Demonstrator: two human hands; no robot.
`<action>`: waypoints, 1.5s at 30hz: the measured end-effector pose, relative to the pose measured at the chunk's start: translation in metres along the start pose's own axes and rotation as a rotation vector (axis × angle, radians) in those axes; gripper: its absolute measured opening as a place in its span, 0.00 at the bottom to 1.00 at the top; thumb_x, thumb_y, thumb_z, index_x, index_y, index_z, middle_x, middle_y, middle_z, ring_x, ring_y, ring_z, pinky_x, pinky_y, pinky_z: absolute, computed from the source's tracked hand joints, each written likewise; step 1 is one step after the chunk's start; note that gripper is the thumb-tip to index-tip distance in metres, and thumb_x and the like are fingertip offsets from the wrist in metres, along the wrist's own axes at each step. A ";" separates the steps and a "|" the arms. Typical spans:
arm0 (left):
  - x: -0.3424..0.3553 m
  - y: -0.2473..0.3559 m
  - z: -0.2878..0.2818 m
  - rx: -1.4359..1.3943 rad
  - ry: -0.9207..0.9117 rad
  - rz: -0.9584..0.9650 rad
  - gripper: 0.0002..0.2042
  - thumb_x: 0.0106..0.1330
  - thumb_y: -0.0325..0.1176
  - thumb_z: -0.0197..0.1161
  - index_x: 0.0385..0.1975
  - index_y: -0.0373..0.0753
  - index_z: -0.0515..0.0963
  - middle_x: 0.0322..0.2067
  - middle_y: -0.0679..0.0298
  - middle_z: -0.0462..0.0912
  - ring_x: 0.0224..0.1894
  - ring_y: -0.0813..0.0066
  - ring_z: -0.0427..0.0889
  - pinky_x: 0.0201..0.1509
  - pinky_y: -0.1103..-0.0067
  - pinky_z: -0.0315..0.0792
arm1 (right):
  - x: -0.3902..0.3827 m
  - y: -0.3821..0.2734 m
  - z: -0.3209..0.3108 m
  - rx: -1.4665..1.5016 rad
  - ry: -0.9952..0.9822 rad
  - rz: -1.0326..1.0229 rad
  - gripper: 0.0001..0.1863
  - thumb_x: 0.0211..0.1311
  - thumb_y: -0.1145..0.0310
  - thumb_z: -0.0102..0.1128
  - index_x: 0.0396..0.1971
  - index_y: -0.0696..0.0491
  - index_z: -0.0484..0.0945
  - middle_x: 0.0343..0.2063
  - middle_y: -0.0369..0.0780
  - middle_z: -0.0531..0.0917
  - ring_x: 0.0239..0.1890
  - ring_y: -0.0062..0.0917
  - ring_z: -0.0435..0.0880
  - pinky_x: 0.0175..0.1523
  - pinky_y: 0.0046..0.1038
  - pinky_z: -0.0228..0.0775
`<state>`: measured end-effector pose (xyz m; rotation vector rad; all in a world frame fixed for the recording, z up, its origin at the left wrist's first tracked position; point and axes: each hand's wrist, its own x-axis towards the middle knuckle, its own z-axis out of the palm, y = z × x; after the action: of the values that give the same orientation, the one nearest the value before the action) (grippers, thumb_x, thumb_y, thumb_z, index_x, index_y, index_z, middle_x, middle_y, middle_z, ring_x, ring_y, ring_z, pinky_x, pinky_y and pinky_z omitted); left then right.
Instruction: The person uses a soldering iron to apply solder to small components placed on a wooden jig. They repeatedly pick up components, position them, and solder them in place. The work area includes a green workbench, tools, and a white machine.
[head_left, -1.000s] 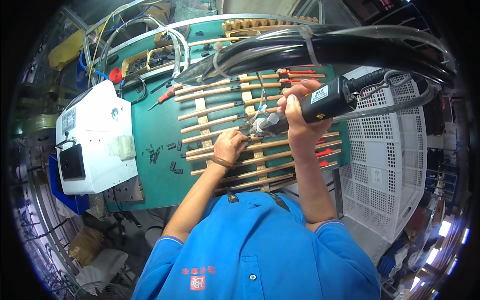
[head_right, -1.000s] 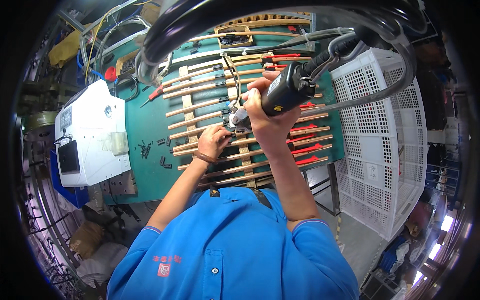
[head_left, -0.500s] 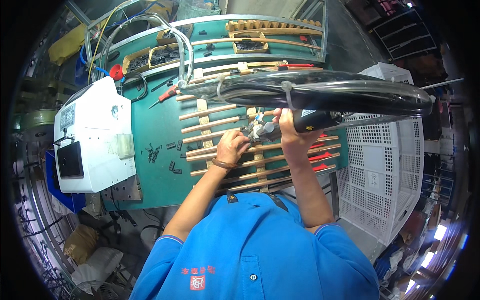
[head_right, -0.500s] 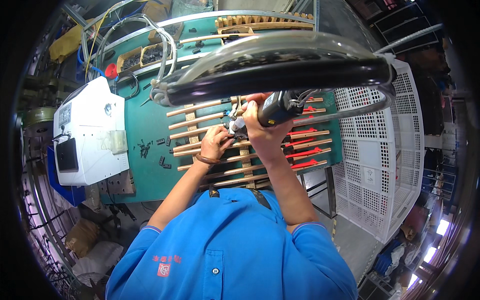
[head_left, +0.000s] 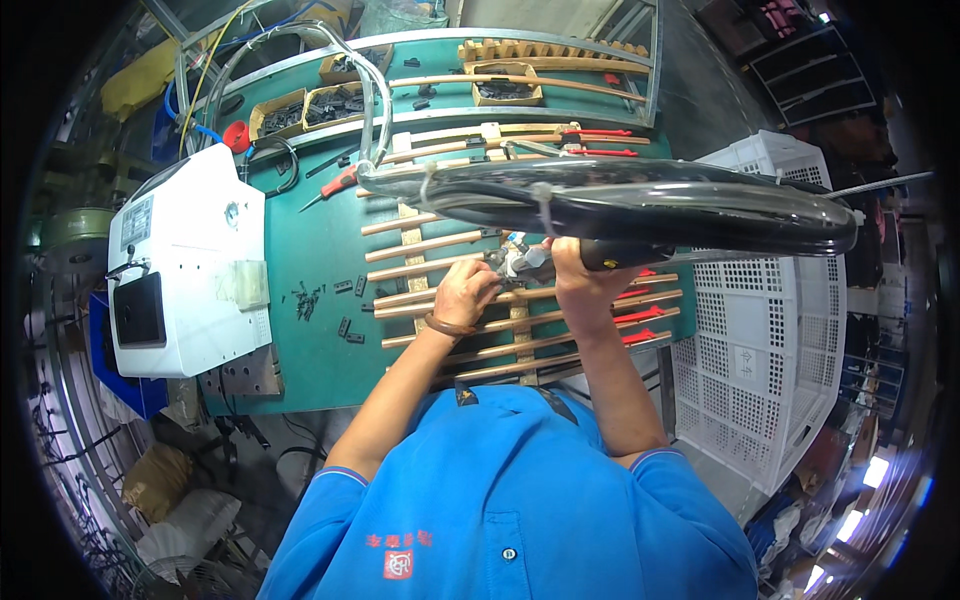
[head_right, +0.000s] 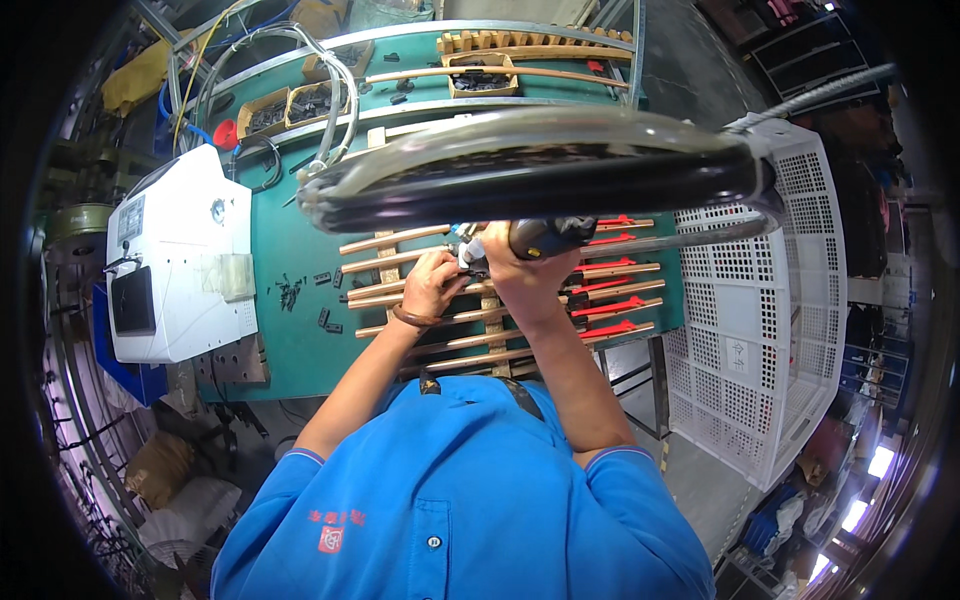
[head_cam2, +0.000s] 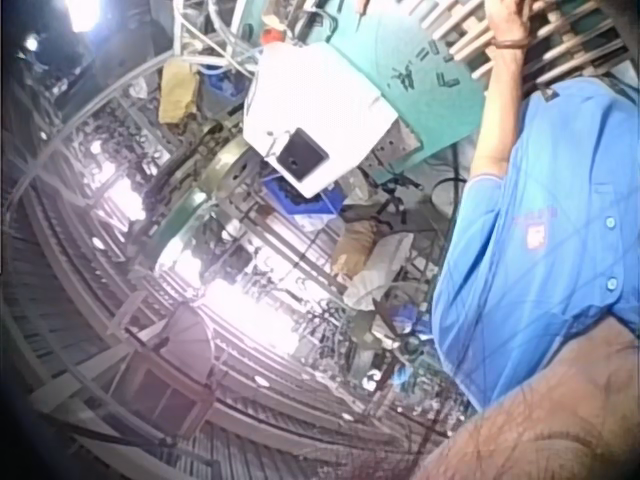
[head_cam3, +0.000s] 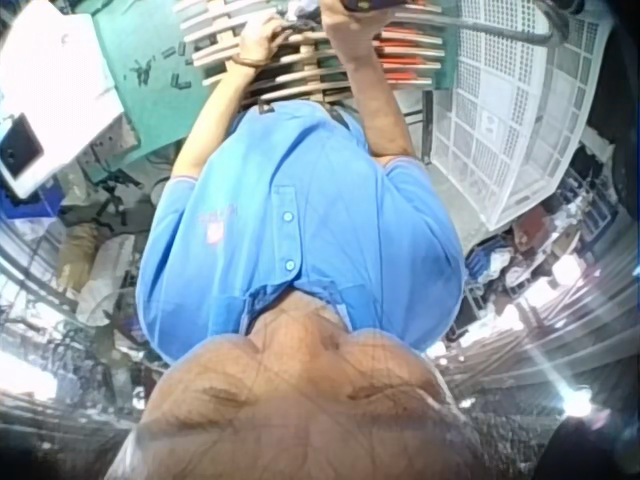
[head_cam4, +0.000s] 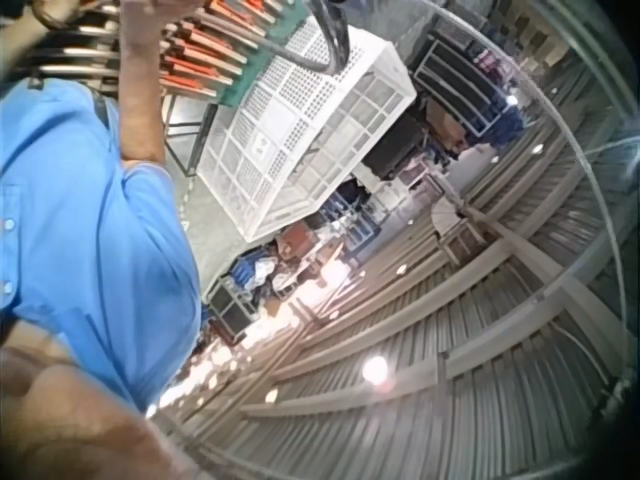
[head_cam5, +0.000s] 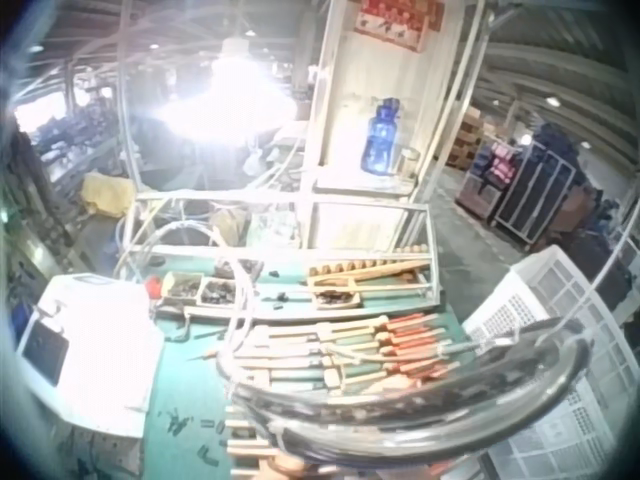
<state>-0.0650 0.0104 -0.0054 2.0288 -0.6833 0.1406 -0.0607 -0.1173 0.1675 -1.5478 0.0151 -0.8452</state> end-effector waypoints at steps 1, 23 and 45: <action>-0.001 -0.001 0.000 -0.003 0.002 -0.004 0.10 0.46 0.26 0.69 0.29 0.39 0.77 0.32 0.60 0.77 0.39 0.59 0.76 0.41 0.69 0.73 | 0.000 -0.001 0.000 -0.034 -0.004 -0.035 0.10 0.43 0.84 0.62 0.24 0.55 0.73 0.19 0.28 0.72 0.20 0.12 0.70 0.29 0.17 0.70; -0.006 -0.007 0.005 -0.028 0.064 0.037 0.11 0.47 0.25 0.69 0.25 0.38 0.71 0.27 0.62 0.78 0.32 0.61 0.76 0.37 0.72 0.72 | 0.022 -0.015 -0.004 0.032 -0.120 0.033 0.10 0.55 0.83 0.50 0.39 0.60 0.70 0.32 0.43 0.80 0.28 0.23 0.80 0.34 0.24 0.75; -0.001 0.004 -0.003 -0.002 0.052 0.089 0.12 0.45 0.25 0.69 0.31 0.41 0.79 0.30 0.61 0.74 0.35 0.61 0.75 0.36 0.71 0.73 | 0.010 -0.011 -0.007 0.124 -0.111 0.080 0.20 0.53 0.88 0.48 0.48 0.58 0.64 0.30 0.40 0.77 0.27 0.19 0.77 0.32 0.22 0.74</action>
<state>-0.0678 0.0118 -0.0009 1.9868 -0.7413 0.2438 -0.0617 -0.1262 0.1812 -1.4655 -0.0553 -0.6836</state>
